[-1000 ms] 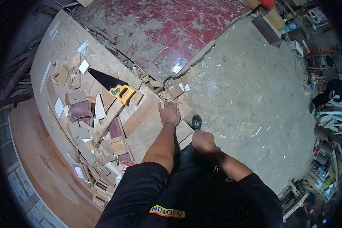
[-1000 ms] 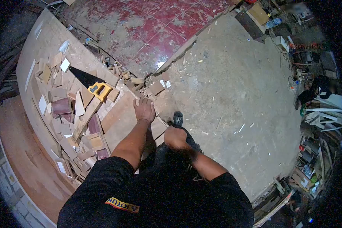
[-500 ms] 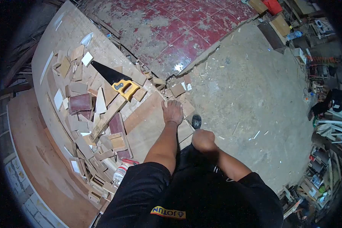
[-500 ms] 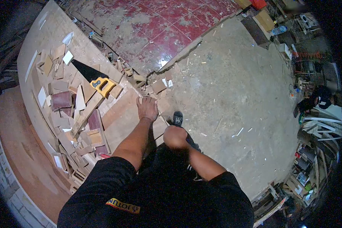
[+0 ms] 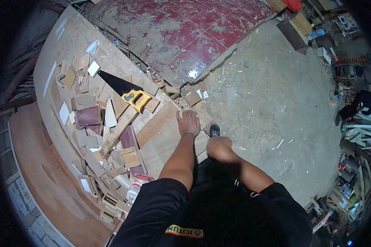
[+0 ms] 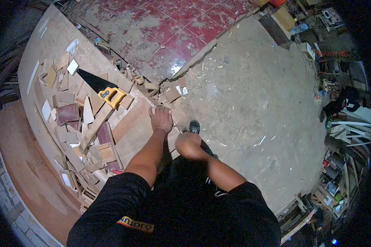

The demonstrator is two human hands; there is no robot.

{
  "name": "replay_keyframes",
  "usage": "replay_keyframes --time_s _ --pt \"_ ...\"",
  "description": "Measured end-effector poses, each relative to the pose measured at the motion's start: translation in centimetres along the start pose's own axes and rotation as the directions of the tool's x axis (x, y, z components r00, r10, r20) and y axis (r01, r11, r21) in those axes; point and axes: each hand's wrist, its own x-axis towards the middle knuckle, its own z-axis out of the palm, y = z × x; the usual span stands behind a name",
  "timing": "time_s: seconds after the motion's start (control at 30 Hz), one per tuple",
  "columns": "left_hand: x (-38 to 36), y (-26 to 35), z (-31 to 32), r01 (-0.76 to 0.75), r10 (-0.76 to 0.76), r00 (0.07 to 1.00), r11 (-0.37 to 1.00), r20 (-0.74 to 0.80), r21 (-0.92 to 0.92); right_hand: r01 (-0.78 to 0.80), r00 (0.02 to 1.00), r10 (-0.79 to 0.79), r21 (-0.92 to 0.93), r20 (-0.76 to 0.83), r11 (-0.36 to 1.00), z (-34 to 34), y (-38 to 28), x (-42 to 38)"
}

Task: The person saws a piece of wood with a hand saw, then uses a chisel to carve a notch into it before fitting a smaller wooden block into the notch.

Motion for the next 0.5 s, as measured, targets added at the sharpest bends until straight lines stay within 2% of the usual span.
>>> replay_keyframes --time_s 0.07,0.17,0.23,0.37,0.5 --pt "-0.1 0.0 0.3 0.006 -0.006 1.000 1.000 -0.002 0.000 0.010 1.000 -0.009 -0.044 0.015 0.999 0.7 -0.8 3.2" --pt "-0.1 -0.1 0.5 0.008 -0.008 1.000 1.000 -0.003 -0.003 0.026 0.997 -0.033 -0.088 -0.072 0.996 1.3 -1.0 5.8" --pt "-0.1 -0.2 0.3 0.001 -0.001 1.000 1.000 -0.017 -0.009 0.009 0.993 -0.007 0.015 -0.119 1.000 1.3 -0.4 4.0" --pt "-0.2 0.1 -0.1 -0.004 0.003 1.000 1.000 -0.029 -0.031 0.050 0.998 -0.051 -0.016 -0.049 0.999 -0.4 0.6 -0.2" --pt "0.0 -0.1 0.0 -0.009 0.009 1.000 1.000 -0.023 -0.009 -0.019 0.998 0.021 0.048 -0.052 0.999 -0.8 0.0 -0.3"
